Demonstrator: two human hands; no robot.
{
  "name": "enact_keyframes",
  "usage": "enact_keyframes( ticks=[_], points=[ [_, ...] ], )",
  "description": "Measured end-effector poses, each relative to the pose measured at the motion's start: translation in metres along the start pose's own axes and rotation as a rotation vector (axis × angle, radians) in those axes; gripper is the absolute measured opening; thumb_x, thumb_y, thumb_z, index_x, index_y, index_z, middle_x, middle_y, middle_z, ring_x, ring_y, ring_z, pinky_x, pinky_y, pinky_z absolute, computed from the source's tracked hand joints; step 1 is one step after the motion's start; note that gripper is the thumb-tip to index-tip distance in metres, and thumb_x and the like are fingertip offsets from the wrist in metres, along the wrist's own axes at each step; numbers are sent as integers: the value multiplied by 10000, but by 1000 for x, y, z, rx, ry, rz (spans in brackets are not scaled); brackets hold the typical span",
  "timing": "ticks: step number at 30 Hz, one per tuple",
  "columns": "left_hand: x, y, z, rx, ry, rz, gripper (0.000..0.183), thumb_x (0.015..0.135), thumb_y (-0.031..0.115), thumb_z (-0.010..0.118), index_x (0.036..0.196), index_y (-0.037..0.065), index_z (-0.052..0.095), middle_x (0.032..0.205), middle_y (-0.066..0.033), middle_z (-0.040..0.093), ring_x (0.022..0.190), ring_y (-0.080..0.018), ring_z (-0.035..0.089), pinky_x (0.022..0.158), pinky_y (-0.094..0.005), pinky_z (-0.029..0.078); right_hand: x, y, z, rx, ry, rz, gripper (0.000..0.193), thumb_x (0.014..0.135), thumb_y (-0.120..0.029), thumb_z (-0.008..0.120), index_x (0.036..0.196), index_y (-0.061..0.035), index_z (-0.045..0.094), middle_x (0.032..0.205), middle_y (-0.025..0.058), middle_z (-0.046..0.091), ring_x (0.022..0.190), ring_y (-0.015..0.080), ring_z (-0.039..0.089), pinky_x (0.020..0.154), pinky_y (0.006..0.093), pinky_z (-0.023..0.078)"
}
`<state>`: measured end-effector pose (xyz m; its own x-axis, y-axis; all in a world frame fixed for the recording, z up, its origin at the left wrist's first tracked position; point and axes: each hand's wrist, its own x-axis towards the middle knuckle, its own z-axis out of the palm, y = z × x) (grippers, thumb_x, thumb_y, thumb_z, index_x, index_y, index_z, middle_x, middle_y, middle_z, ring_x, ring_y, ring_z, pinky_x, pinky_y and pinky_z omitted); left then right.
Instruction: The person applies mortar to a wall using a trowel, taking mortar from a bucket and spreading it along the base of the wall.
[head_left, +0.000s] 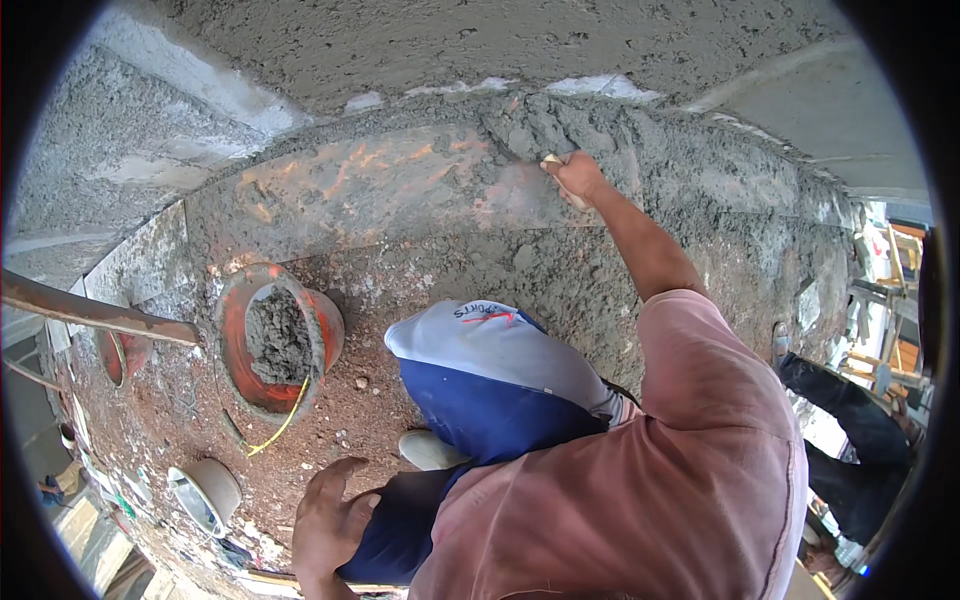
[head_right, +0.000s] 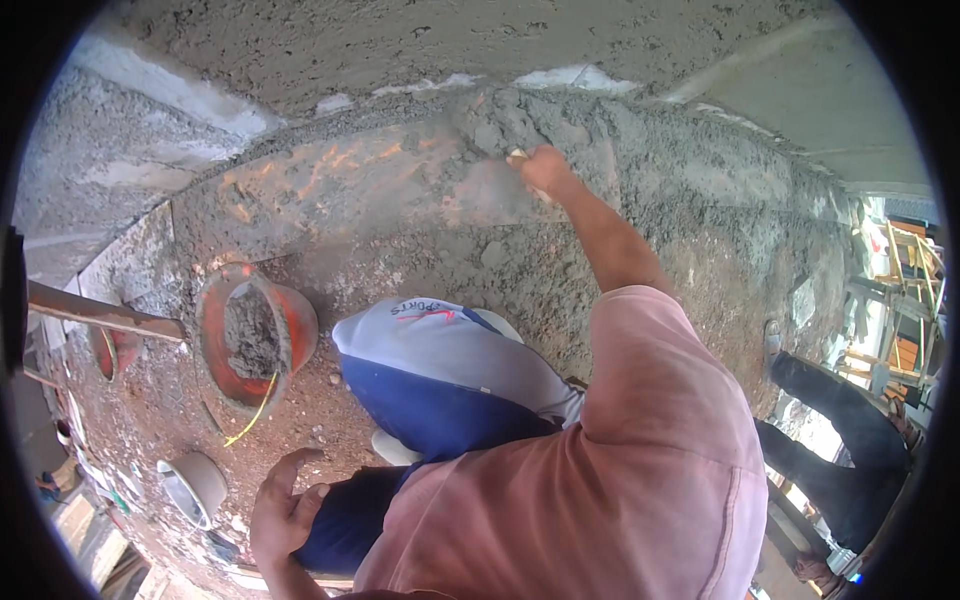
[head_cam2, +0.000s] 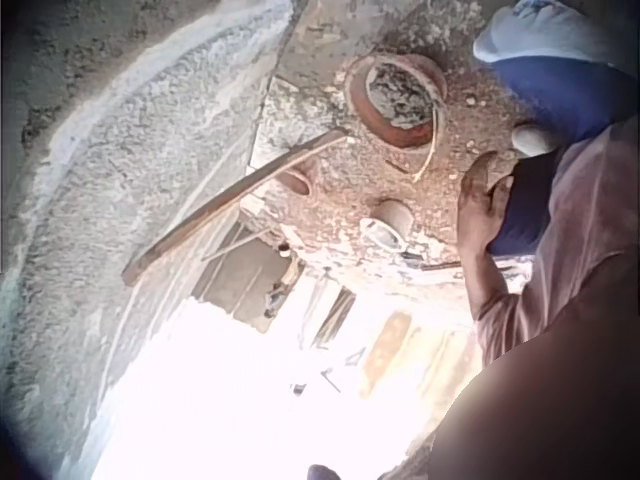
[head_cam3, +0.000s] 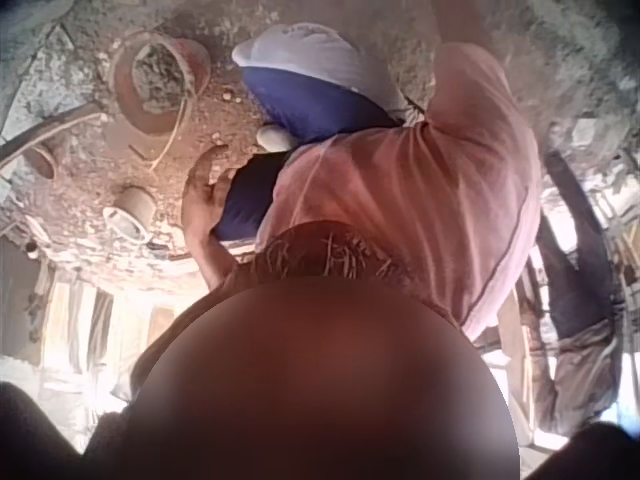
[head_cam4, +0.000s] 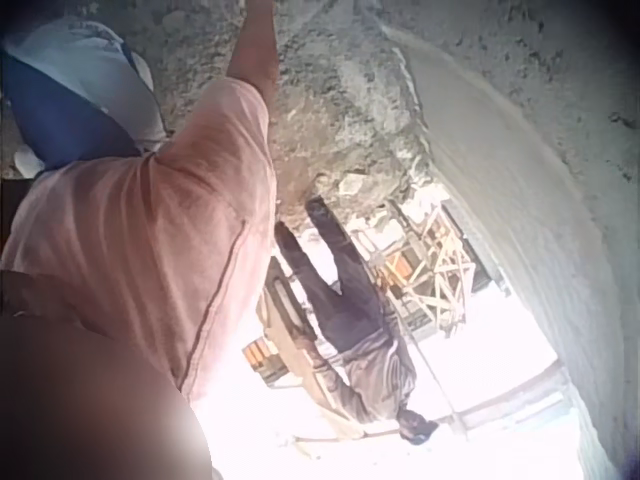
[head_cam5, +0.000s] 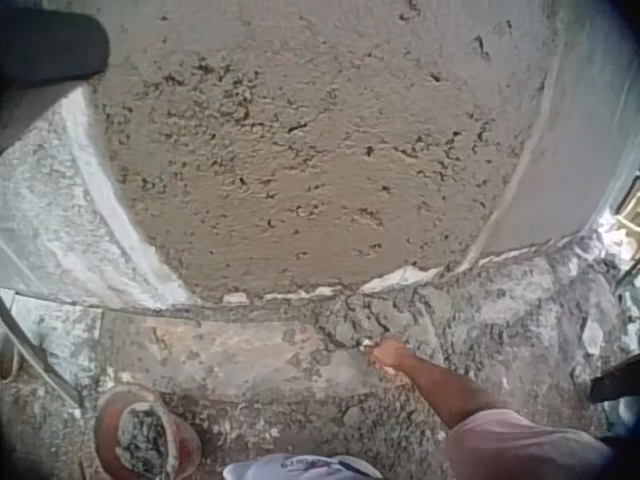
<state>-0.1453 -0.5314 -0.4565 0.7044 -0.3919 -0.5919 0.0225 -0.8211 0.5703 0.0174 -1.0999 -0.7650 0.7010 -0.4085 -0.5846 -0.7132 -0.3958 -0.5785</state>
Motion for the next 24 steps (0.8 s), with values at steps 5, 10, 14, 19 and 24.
enact_keyframes(
  ticks=[5, 10, 14, 19, 24],
  points=[
    [-10, -1, 8, -3, -24, 1, 475, 917, 277, 761, 1314, 49, 634, 1306, -159, 686, 1231, -395, 622, 1055, -479, 487, -28, -5, 5, -236, 96, -298, 396, 941, -389, 729, 918, 6, 734, 685, 119, 690, 573, 221, 678, 626, 402, 547],
    [-9, -10, 9, 63, -65, 151, 438, 934, 313, 752, 1280, 64, 656, 1287, -149, 702, 1190, -375, 658, 1037, -467, 496, -83, -97, 17, -284, -85, -384, 416, 922, -425, 730, 1073, -38, 751, 764, 174, 724, 731, 321, 721, 743, 440, 552],
    [-11, -13, 6, 195, 44, 257, 454, 956, 334, 710, 1303, 55, 622, 1241, -164, 709, 1154, -354, 677, 1011, -460, 499, -143, -188, 48, -432, -211, -609, 384, 920, -388, 734, 1082, -40, 748, 885, 210, 739, 864, 386, 711, 785, 460, 547],
    [-37, -16, 13, 184, 136, 218, 457, 952, 318, 702, 1311, 54, 603, 1178, -154, 713, 1138, -342, 675, 1001, -458, 490, -205, -278, 132, -713, -208, -1188, 331, 943, -308, 730, 1098, -17, 707, 892, 191, 742, 784, 351, 735, 711, 455, 565],
    [-57, -24, 17, 122, 170, 184, 479, 937, 303, 715, 1329, 56, 591, 1178, -159, 709, 1143, -338, 668, 1008, -468, 483, -244, -300, 194, -1080, -83, -1396, 381, 961, -300, 676, 1246, -49, 653, 1138, 215, 722, 937, 445, 718, 811, 539, 579]
  ],
)
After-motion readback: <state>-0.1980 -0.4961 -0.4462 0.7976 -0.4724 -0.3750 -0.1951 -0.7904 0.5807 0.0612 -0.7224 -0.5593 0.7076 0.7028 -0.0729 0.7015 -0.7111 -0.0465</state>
